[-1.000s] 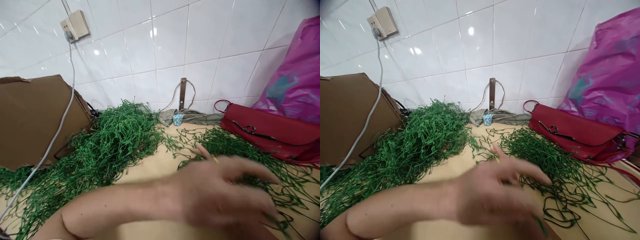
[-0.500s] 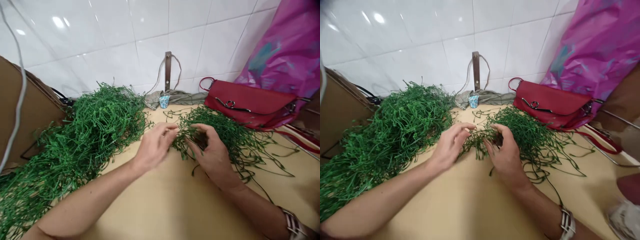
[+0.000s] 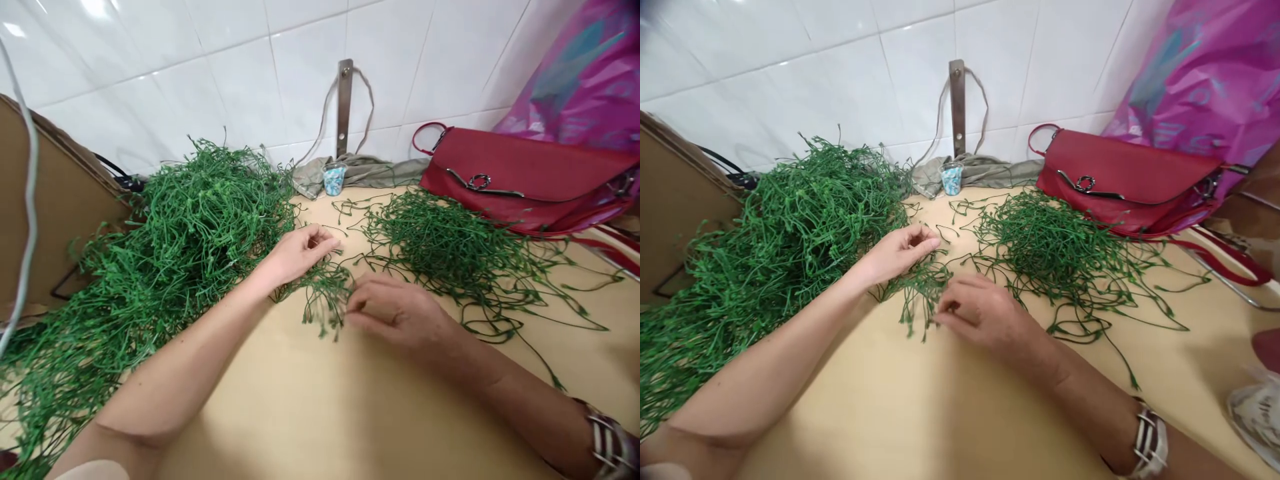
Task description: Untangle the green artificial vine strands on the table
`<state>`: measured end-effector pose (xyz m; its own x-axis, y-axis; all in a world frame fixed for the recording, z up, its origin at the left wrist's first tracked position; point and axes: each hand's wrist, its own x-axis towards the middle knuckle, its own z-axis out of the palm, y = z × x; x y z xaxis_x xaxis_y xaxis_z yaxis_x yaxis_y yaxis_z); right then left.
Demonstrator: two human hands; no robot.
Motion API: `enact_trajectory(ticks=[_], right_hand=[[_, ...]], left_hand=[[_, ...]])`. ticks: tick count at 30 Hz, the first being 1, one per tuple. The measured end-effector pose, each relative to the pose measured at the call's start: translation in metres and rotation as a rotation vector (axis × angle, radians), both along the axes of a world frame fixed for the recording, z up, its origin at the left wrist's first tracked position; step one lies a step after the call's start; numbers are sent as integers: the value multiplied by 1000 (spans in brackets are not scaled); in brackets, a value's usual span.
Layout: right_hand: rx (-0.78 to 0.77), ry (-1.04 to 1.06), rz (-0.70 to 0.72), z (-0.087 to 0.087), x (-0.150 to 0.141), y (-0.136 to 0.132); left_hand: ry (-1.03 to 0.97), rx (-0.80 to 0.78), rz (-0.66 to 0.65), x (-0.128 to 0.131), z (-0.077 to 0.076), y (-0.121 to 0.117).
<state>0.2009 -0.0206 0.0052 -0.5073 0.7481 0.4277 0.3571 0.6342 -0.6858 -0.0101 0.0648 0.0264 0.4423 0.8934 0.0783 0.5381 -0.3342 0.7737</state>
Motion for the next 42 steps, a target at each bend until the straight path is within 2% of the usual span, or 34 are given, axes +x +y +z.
enact_trajectory(ticks=[3, 5, 8, 12, 16, 20, 23, 26, 31, 36, 42], right_hand=[[-48, 197, -313, -1, -2, 2], [-98, 336, -477, -2, 0, 5], [-199, 495, -581, -6, 5, 11], [-311, 597, -581, -14, 9, 18], [-360, 591, -558, -14, 6, 18], [-359, 546, -500, -11, 3, 16], [-369, 551, -483, -12, 4, 15], [-381, 571, -502, -13, 5, 15], [-312, 538, -570, -7, 7, 11], [-217, 420, -568, -5, 5, 8], [-227, 366, -560, -10, 1, 6]], left_hand=[[30, -1, -101, 1, 1, -1], [132, -1, -174, 0, 2, 0], [316, 25, -251, -5, 4, 1], [409, 104, -336, -13, 13, 0], [215, 134, -208, -9, 22, -7], [-50, 35, -185, 5, 23, -18], [-106, -3, -201, 12, 18, -21], [-208, -95, -163, 15, 13, -20], [-439, -273, -92, 15, 10, -17], [-470, -262, -90, 17, 12, -20], [-372, -344, -138, 20, 15, -23]])
